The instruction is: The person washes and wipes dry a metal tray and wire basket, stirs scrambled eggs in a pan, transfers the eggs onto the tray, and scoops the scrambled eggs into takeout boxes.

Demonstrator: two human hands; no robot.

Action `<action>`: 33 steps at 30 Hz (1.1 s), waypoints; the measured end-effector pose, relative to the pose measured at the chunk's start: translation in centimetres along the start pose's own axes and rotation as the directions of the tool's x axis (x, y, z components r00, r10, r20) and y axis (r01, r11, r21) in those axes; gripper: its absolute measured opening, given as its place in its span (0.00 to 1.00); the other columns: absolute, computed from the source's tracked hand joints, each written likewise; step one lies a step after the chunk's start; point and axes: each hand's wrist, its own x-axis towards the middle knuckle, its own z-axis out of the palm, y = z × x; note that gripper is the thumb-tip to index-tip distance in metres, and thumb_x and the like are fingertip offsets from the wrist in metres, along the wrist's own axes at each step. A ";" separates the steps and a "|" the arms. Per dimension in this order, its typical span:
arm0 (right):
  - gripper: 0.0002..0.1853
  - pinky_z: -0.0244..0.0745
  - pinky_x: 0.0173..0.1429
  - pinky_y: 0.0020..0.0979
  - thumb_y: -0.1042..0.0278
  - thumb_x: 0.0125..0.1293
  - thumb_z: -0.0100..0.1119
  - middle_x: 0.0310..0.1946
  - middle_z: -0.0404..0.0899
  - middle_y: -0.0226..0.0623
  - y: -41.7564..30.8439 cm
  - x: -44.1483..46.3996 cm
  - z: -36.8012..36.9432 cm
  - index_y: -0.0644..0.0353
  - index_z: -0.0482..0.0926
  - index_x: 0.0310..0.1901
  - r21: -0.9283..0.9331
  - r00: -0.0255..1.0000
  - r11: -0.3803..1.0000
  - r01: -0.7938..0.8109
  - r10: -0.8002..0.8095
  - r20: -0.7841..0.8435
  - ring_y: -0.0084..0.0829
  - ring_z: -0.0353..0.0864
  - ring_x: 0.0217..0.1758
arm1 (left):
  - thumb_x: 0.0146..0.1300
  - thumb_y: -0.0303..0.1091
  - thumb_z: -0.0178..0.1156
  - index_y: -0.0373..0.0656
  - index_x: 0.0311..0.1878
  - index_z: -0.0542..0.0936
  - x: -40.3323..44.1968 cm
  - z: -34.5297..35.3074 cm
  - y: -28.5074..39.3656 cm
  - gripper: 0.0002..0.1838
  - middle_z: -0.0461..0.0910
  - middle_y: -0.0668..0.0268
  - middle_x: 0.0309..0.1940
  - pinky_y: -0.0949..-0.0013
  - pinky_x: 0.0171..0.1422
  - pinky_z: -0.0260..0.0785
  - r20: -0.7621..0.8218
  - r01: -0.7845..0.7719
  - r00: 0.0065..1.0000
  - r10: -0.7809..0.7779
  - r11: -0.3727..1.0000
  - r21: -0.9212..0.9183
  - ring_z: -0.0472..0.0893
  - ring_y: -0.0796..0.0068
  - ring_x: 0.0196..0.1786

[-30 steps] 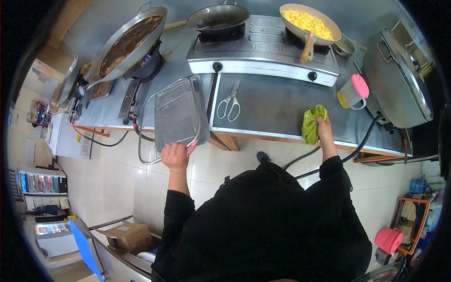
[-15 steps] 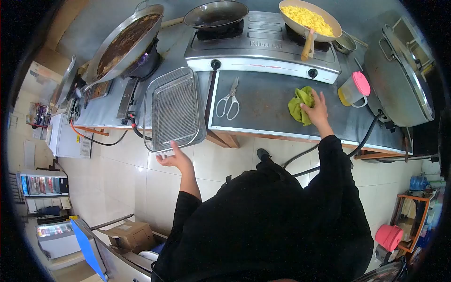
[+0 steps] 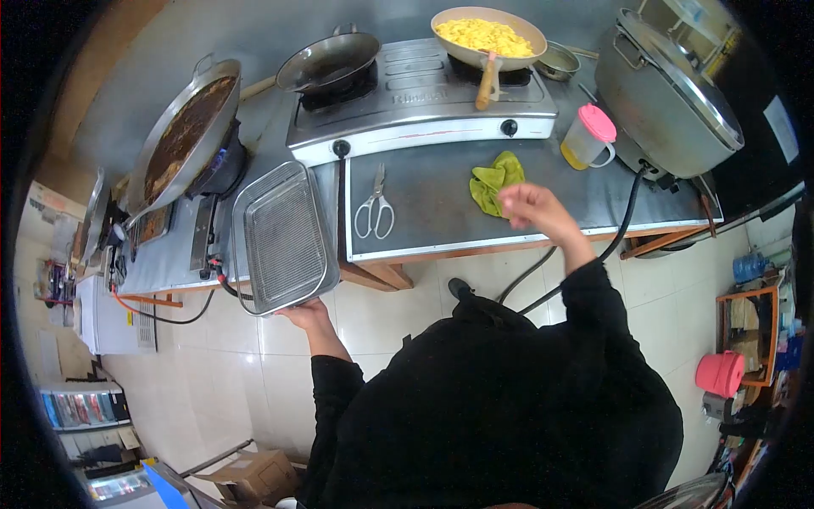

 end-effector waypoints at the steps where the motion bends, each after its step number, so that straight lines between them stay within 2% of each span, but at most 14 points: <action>1: 0.18 0.72 0.37 0.20 0.54 0.66 0.55 0.34 0.79 0.30 -3.2 -2.6 -0.6 0.61 0.76 0.47 -0.047 0.948 0.999 0.020 -0.004 0.317 0.21 0.78 0.29 | 0.64 0.64 0.34 0.44 0.68 0.57 0.2 0.3 0.0 0.39 0.58 0.59 0.67 0.55 0.69 0.60 -0.052 0.038 0.998 -0.042 0.996 -0.084 0.62 0.60 0.67; 2: 0.25 0.73 0.37 0.21 0.47 0.59 0.62 0.38 0.80 0.32 -5.7 -4.8 -1.3 0.61 0.76 0.48 0.073 0.778 0.993 -0.087 0.022 0.628 0.22 0.79 0.32 | 0.65 0.60 0.37 0.42 0.66 0.59 0.3 0.7 0.1 0.36 0.62 0.58 0.65 0.58 0.67 0.64 -0.104 0.066 0.991 -0.084 0.983 -0.170 0.66 0.61 0.64; 4: 0.39 0.77 0.39 0.26 0.47 0.42 0.77 0.43 0.79 0.33 -10.6 -8.0 -1.6 0.59 0.73 0.53 -0.213 0.343 0.969 0.127 0.158 0.926 0.25 0.80 0.38 | 0.70 0.43 0.44 0.39 0.62 0.64 0.5 0.7 1.0 0.23 0.65 0.58 0.61 0.61 0.63 0.64 -0.175 0.151 0.954 -0.243 0.895 -0.419 0.68 0.63 0.61; 6: 0.35 0.76 0.38 0.30 0.58 0.45 0.76 0.40 0.79 0.36 -13.7 -10.4 -0.5 0.57 0.71 0.55 -0.335 0.260 0.871 0.360 0.251 0.932 0.31 0.81 0.37 | 0.70 0.42 0.44 0.36 0.60 0.66 2.4 -0.3 -0.6 0.23 0.69 0.57 0.58 0.63 0.59 0.68 -0.184 0.070 0.976 -0.119 0.965 -0.252 0.72 0.64 0.57; 8: 0.25 0.75 0.38 0.34 0.68 0.46 0.69 0.35 0.79 0.36 -13.7 -11.0 -0.8 0.57 0.73 0.49 -0.441 0.340 0.782 0.441 0.309 0.888 0.36 0.81 0.38 | 0.70 0.42 0.43 0.36 0.59 0.68 5.0 -2.4 -3.3 0.22 0.73 0.58 0.55 0.67 0.54 0.72 -0.174 -0.018 0.985 0.001 0.995 -0.098 0.75 0.64 0.53; 11: 0.18 0.73 0.34 0.35 0.76 0.42 0.62 0.32 0.78 0.36 -13.4 -10.6 -1.7 0.57 0.78 0.40 -0.426 0.631 0.655 0.624 -0.102 0.769 0.40 0.80 0.33 | 0.68 0.38 0.44 0.31 0.57 0.69 5.8 -3.6 -3.7 0.21 0.74 0.55 0.53 0.62 0.53 0.73 -0.289 -0.067 0.955 0.071 0.997 0.024 0.77 0.60 0.50; 14: 0.18 0.72 0.33 0.34 0.80 0.39 0.59 0.28 0.79 0.38 -13.3 -10.0 -2.5 0.56 0.80 0.37 -0.634 0.815 0.517 0.575 -0.435 0.383 0.41 0.80 0.30 | 0.68 0.37 0.45 0.28 0.56 0.71 4.9 -5.6 -3.1 0.22 0.75 0.53 0.52 0.59 0.51 0.74 -0.293 -0.104 0.948 0.126 0.991 0.090 0.78 0.59 0.47; 15: 0.18 0.73 0.35 0.33 0.81 0.40 0.58 0.27 0.80 0.40 -13.5 -10.1 -3.5 0.58 0.79 0.38 -0.755 0.902 0.507 0.416 -0.339 0.269 0.42 0.81 0.30 | 0.68 0.38 0.45 0.28 0.56 0.70 4.3 -6.2 -2.1 0.22 0.75 0.52 0.52 0.58 0.52 0.74 -0.320 -0.116 0.938 0.133 0.991 0.073 0.78 0.59 0.48; 19: 0.17 0.72 0.53 0.28 0.75 0.50 0.58 0.47 0.80 0.40 -14.3 -15.8 -12.0 0.59 0.80 0.45 -0.688 0.731 0.560 0.461 -0.680 -0.063 0.28 0.79 0.51 | 0.70 0.47 0.40 0.27 0.64 0.61 1.9 -10.2 1.8 0.31 0.65 0.47 0.61 0.50 0.60 0.67 -0.190 -0.093 0.976 0.106 0.993 0.072 0.71 0.50 0.58; 21: 0.15 0.72 0.52 0.29 0.72 0.53 0.58 0.45 0.80 0.39 -16.8 -17.5 -15.0 0.59 0.80 0.45 -0.320 0.726 0.673 0.667 -0.683 0.077 0.29 0.79 0.49 | 0.69 0.50 0.39 0.29 0.65 0.60 -1.1 -9.1 5.3 0.33 0.64 0.47 0.62 0.51 0.62 0.65 -0.178 -0.031 0.982 0.068 0.979 0.204 0.69 0.50 0.59; 23: 0.14 0.72 0.52 0.30 0.69 0.56 0.59 0.44 0.80 0.37 -18.5 -14.6 -14.9 0.59 0.80 0.45 -0.058 0.757 0.820 0.569 -0.494 0.428 0.29 0.79 0.48 | 0.69 0.51 0.40 0.31 0.65 0.60 -2.5 -8.9 6.9 0.33 0.64 0.48 0.63 0.53 0.64 0.63 -0.134 -0.032 0.988 0.076 0.951 0.307 0.68 0.51 0.60; 27: 0.13 0.73 0.51 0.32 0.62 0.63 0.59 0.41 0.81 0.34 -12.1 -0.9 -7.5 0.59 0.80 0.45 -0.252 0.908 0.926 0.281 -0.172 0.382 0.30 0.80 0.45 | 0.67 0.55 0.43 0.34 0.67 0.59 -6.9 -3.6 10.4 0.36 0.63 0.53 0.64 0.57 0.67 0.58 -0.091 0.116 0.991 -0.102 0.980 0.159 0.66 0.54 0.63; 31: 0.16 0.60 0.63 0.48 0.59 0.57 0.61 0.56 0.73 0.28 2.0 6.7 -3.2 0.46 0.79 0.49 -0.872 0.869 0.277 0.404 -0.415 0.270 0.34 0.67 0.63 | 0.65 0.59 0.44 0.35 0.69 0.56 -9.8 3.9 11.8 0.40 0.63 0.54 0.65 0.58 0.66 0.58 0.061 0.282 0.955 -0.290 0.952 0.121 0.65 0.56 0.64; 33: 0.17 0.51 0.66 0.52 0.61 0.56 0.62 0.62 0.68 0.22 5.7 7.6 -5.2 0.43 0.79 0.49 -0.925 0.922 0.082 0.371 -0.153 0.356 0.29 0.59 0.68 | 0.65 0.60 0.44 0.35 0.68 0.58 -9.7 4.9 10.2 0.40 0.64 0.55 0.64 0.59 0.66 0.60 0.228 0.185 0.937 -0.264 0.931 0.314 0.66 0.57 0.63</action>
